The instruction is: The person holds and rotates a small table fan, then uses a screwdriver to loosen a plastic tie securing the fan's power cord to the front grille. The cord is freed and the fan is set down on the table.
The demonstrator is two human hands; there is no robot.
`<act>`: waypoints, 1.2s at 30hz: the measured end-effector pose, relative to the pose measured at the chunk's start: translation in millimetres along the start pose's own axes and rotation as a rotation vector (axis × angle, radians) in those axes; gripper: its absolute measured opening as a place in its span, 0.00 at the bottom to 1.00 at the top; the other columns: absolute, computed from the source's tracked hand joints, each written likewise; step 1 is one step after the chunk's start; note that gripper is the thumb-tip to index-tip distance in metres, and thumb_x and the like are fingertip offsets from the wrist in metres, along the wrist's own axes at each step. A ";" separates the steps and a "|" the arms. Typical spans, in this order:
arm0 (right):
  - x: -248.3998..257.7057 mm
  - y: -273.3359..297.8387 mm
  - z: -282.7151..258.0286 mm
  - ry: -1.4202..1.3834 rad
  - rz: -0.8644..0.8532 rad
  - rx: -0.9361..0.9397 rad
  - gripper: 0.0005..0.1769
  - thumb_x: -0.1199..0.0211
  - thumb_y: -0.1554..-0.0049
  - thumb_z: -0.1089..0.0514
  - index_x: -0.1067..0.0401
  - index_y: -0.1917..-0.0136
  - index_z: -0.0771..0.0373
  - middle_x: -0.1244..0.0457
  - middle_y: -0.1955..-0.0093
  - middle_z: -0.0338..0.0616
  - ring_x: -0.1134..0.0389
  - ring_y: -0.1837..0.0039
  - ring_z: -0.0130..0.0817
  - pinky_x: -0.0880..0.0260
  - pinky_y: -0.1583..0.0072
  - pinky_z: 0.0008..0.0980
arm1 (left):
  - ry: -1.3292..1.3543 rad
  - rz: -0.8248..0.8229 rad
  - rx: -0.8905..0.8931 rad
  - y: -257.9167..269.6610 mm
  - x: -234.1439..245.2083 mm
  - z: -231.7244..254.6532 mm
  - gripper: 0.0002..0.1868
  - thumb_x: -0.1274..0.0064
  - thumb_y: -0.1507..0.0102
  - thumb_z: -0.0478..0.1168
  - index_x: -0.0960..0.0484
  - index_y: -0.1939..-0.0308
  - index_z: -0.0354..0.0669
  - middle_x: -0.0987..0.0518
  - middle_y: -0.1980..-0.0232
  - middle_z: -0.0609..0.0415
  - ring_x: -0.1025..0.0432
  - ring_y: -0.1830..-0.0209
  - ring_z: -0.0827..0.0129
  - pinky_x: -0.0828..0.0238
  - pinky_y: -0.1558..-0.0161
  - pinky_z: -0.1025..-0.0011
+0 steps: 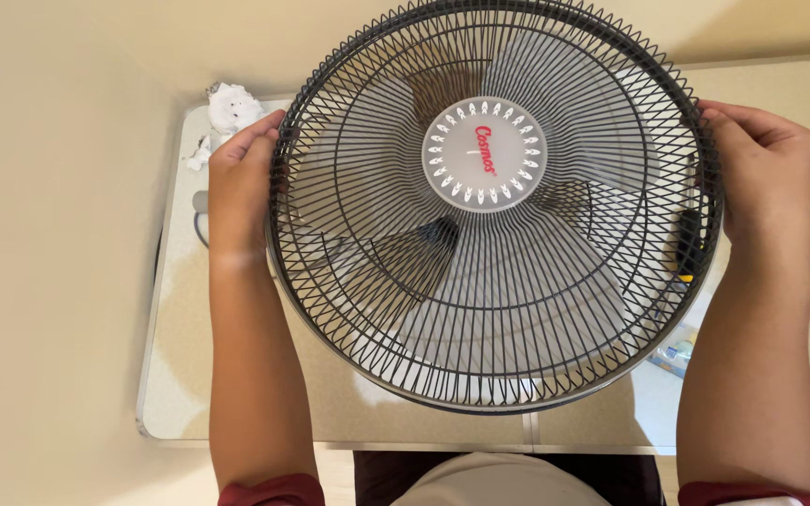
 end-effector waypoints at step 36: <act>-7.1 14.6 -1.1 -0.153 0.101 -0.136 0.15 0.41 0.37 0.63 0.22 0.39 0.67 0.30 0.55 0.35 0.34 0.61 0.16 0.34 0.58 0.16 | 0.094 0.029 -0.035 -18.9 10.5 -31.9 0.16 0.51 0.32 0.36 0.15 0.44 0.34 0.19 0.65 0.60 0.32 0.73 0.82 0.36 0.71 0.81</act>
Point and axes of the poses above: each hand's wrist, its own y-axis away from the middle knuckle, its own x-axis out of the back of the hand, z = x × y, the point moved 2 cm from there along -y, towards the middle knuckle
